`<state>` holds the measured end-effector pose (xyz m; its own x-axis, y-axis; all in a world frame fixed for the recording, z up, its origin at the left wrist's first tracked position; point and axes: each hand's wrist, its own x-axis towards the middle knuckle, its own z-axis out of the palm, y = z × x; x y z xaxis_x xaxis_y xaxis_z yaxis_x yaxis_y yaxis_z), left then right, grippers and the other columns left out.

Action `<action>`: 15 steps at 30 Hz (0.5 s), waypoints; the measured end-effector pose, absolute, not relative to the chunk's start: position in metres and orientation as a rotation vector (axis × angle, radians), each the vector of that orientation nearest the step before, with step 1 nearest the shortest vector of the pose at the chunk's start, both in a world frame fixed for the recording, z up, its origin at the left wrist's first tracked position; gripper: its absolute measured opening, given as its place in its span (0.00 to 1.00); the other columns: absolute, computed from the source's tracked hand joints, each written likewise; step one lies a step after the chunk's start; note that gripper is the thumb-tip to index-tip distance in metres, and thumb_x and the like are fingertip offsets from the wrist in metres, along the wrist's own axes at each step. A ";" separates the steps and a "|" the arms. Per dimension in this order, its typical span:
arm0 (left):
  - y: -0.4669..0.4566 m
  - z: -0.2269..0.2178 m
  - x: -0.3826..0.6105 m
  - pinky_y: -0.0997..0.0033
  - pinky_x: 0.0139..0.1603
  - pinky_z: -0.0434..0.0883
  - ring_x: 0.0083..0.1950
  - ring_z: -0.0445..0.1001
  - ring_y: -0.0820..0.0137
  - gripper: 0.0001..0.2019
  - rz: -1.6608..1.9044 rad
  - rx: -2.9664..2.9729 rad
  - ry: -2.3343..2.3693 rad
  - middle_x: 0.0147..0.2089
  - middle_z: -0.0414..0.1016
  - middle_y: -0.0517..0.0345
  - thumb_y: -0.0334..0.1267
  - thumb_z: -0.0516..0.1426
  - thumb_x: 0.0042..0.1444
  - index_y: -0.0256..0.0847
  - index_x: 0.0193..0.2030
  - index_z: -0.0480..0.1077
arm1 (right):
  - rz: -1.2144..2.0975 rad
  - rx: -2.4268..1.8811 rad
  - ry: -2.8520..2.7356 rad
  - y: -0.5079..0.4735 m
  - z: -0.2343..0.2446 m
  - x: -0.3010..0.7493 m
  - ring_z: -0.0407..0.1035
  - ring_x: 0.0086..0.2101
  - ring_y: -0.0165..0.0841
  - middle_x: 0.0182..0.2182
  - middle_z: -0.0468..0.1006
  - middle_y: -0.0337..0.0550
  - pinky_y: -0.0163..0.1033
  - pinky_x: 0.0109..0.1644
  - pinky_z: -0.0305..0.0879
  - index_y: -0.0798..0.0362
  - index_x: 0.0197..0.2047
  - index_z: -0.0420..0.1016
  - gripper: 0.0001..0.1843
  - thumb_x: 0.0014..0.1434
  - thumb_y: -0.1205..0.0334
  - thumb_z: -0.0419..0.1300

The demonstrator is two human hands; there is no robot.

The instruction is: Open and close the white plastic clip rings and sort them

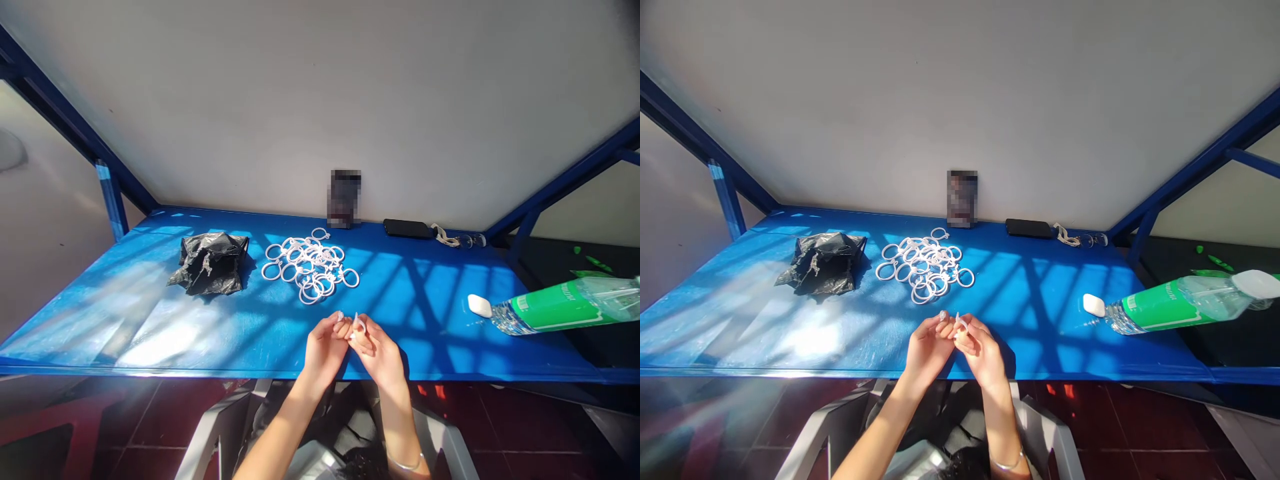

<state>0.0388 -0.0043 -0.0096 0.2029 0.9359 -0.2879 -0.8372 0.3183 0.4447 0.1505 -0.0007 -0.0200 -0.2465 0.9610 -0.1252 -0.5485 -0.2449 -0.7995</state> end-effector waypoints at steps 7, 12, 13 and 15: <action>0.009 -0.012 0.007 0.60 0.51 0.68 0.47 0.70 0.62 0.10 1.487 1.492 1.432 0.40 0.73 0.52 0.43 0.55 0.64 0.41 0.37 0.73 | 0.855 -1.076 -1.178 -0.037 -0.002 0.151 0.71 0.45 0.37 0.51 0.74 0.47 0.42 0.48 0.70 0.46 0.58 0.73 0.17 0.66 0.59 0.57; 0.044 -0.015 -0.025 0.47 0.56 0.70 0.56 0.69 0.53 0.15 1.425 2.022 1.858 0.53 0.71 0.41 0.35 0.49 0.66 0.39 0.57 0.68 | 0.701 -0.742 -1.827 -0.054 0.022 0.111 0.71 0.50 0.40 0.48 0.78 0.43 0.47 0.55 0.70 0.44 0.56 0.73 0.19 0.65 0.67 0.52; 0.047 -0.014 -0.026 0.48 0.55 0.70 0.56 0.70 0.53 0.16 1.419 2.047 1.886 0.53 0.71 0.41 0.35 0.50 0.66 0.39 0.59 0.67 | 0.656 -0.704 -1.932 -0.056 0.020 0.097 0.72 0.49 0.38 0.47 0.79 0.42 0.46 0.54 0.70 0.45 0.55 0.73 0.19 0.64 0.68 0.52; 0.046 -0.009 -0.022 0.51 0.53 0.72 0.53 0.71 0.56 0.15 1.422 2.125 1.818 0.52 0.72 0.43 0.35 0.51 0.67 0.39 0.59 0.65 | 0.501 -0.575 -2.132 -0.062 0.005 0.068 0.72 0.49 0.39 0.45 0.80 0.44 0.43 0.54 0.70 0.52 0.48 0.75 0.13 0.62 0.65 0.54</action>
